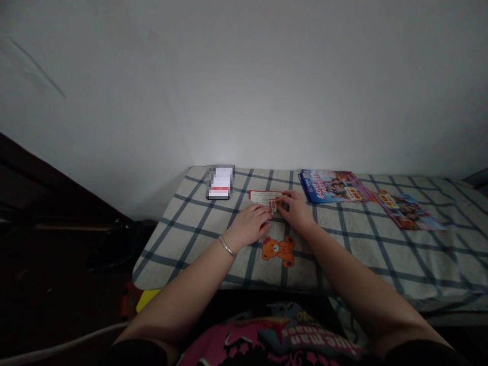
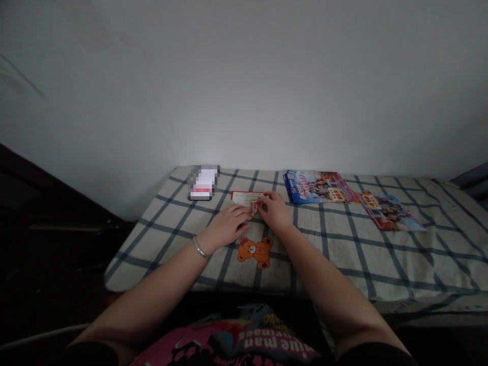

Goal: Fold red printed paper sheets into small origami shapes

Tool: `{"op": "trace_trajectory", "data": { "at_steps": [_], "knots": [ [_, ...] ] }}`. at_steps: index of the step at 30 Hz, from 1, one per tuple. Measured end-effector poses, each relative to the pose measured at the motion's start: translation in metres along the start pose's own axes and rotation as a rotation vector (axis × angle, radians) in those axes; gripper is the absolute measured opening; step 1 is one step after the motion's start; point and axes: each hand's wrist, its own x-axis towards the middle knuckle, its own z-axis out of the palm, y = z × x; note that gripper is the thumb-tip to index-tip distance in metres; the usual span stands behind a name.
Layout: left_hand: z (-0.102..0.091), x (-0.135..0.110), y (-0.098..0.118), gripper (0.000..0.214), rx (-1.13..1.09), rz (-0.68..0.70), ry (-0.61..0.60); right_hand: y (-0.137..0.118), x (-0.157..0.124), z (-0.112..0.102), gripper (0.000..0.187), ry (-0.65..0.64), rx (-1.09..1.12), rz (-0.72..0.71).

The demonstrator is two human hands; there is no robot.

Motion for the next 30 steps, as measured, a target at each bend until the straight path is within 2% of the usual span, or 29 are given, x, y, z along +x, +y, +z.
{"op": "trace_trajectory", "data": {
  "at_steps": [6,15,22,30],
  "knots": [
    [-0.001,0.001,0.001,0.020,0.010,0.013,0.011,-0.011,-0.028,-0.018,0.026,-0.116,-0.163,-0.151],
    [-0.001,0.002,0.002,0.021,0.025,0.014,0.004,-0.028,-0.031,-0.025,0.035,-0.291,-0.382,-0.165],
    [0.001,0.001,0.001,0.022,0.029,0.015,0.014,-0.030,-0.034,-0.025,0.039,-0.337,-0.407,-0.171],
    [0.002,0.000,0.001,0.020,0.017,-0.003,0.000,-0.036,-0.030,-0.029,0.038,-0.290,-0.494,-0.081]
  ]
}}
